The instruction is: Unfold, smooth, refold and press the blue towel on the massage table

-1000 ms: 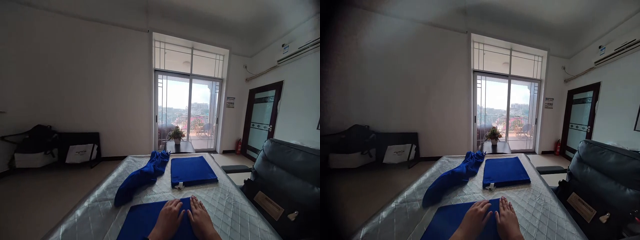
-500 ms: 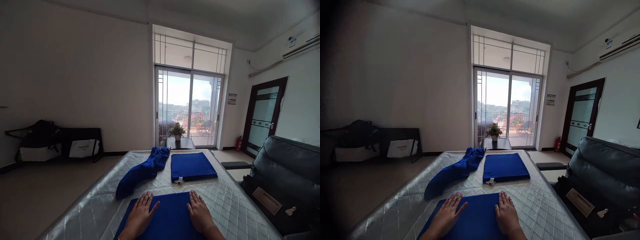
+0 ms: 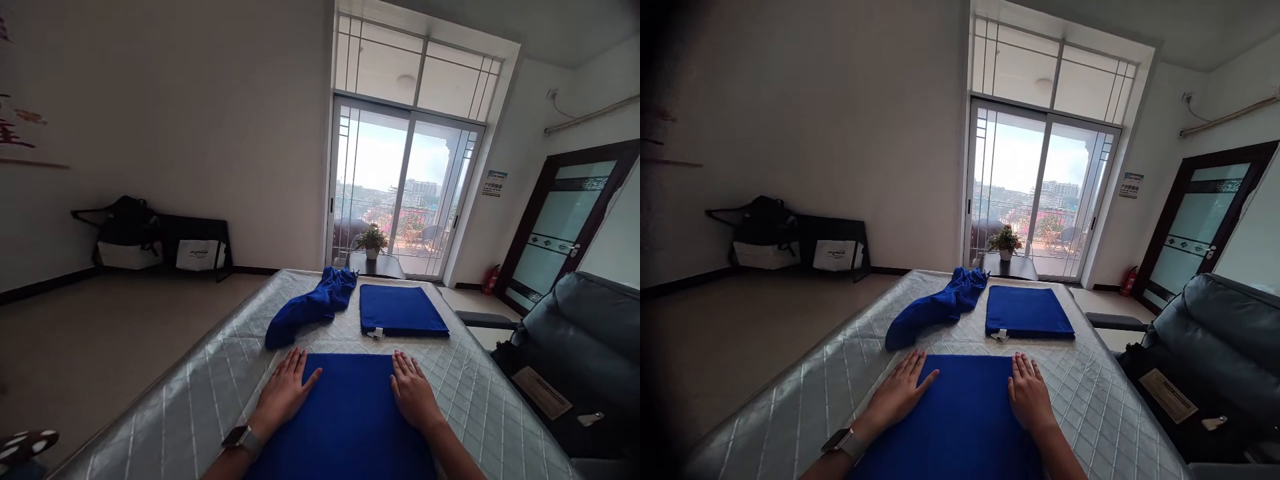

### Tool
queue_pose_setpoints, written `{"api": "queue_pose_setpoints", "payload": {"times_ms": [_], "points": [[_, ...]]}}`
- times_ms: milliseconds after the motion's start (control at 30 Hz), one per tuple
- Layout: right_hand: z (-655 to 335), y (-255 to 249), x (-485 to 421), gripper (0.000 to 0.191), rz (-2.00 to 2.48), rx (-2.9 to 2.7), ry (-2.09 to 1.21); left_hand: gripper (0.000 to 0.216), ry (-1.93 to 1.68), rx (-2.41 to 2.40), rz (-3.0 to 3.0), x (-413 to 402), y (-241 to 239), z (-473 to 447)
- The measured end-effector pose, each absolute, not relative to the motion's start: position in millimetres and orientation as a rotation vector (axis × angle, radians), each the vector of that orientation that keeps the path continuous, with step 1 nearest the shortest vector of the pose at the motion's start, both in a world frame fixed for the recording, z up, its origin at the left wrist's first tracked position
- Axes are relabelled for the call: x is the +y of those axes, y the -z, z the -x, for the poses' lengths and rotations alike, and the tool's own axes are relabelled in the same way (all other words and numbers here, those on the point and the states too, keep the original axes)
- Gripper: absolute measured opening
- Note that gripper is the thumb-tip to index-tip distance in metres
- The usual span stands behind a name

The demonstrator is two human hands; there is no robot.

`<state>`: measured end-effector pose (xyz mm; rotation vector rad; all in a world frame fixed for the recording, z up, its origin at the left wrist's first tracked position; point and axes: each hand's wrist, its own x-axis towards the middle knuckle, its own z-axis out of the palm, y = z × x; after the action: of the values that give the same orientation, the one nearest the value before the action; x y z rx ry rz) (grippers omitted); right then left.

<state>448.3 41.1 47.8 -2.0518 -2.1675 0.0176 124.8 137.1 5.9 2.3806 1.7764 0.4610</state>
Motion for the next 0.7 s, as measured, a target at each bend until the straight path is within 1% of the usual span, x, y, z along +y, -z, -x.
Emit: {"api": "queue_pose_setpoints", "payload": {"times_ms": [200, 367, 467, 567, 633, 700], "points": [[-445.2, -39.9, 40.9, 0.068, 2.138, -2.087, -0.219, 0.092, -0.404, 1.803, -2.389, 134.1, -6.6, -124.7], [-444.7, -37.8, 42.9, 0.070, 2.154, -2.074, -0.233, 0.089, -0.377, 1.851, -2.444, 137.0, -4.2, -121.6], [-444.3, -37.7, 42.9, 0.070, 2.150, -2.063, -0.226, 0.085, -0.439, 1.872, -2.500, 133.1, -4.2, -126.1], [-444.5, -36.2, 43.0, 0.069, 2.140, -2.055, -0.217, 0.075, -0.530, 1.703, -2.623, 115.3, -8.2, -154.3], [-445.2, -34.4, 43.4, 0.069, 2.142, -2.052, -0.209, 0.070, -0.513, 1.487, -2.697, 97.7, -13.0, -188.4], [-446.2, -32.1, 43.9, 0.069, 2.149, -2.058, -0.197, 0.071, -0.467, 1.288, -2.743, 81.4, -19.2, -228.3]]}}
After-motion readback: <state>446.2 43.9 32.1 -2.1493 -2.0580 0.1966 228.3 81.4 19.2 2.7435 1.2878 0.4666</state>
